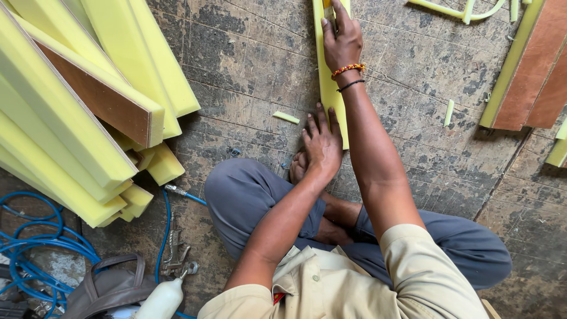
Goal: The person sits cross-legged on the floor and cuts long yellow foam strips into narrower pieces using a long knife, pulling the blade through the foam by hand. Cut pieces and scraps are set aside and finished strips are stacked with a pile of foam-covered boards.
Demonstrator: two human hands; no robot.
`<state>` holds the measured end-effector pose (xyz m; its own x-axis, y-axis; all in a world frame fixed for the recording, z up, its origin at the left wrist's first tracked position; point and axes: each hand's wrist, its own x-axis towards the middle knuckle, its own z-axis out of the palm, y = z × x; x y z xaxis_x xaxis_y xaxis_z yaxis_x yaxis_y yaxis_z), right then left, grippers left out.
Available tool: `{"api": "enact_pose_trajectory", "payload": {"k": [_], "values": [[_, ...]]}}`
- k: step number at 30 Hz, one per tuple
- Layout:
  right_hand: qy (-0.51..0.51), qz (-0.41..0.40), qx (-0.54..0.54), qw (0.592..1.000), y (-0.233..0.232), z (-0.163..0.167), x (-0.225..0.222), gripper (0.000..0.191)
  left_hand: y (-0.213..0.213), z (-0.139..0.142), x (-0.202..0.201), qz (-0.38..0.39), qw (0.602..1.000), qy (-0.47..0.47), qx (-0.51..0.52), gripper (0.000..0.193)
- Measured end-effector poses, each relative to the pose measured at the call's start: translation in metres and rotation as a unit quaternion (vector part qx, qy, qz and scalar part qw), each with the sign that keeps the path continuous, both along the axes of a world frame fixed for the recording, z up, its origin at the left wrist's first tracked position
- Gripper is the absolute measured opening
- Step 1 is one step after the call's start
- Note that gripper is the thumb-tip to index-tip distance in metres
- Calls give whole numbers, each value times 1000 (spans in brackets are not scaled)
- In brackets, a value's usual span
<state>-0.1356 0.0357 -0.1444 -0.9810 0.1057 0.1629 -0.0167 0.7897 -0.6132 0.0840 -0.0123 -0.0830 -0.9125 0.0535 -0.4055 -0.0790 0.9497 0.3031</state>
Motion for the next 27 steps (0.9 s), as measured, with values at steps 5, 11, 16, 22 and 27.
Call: {"api": "enact_pose_trajectory", "payload": {"k": [5,11,16,22,27], "values": [[-21,-16,-18,999,-5,4,-8,42,-2,5,-3,2,1000,-18,22,78],[-28,-20,-22,999,-8,8,-17,39,-2,12,-7,5,999,-25,27,79],[-22,-15,-16,1000,-9,9,-18,36,-3,11,-8,-11,999,-41,18,81],[-23,-21,-18,999,-11,9,-21,38,-3,10,-9,1,999,-32,35,80],[-35,-17,-18,999,-11,7,-18,40,-4,10,-9,-7,999,-36,24,80]]}}
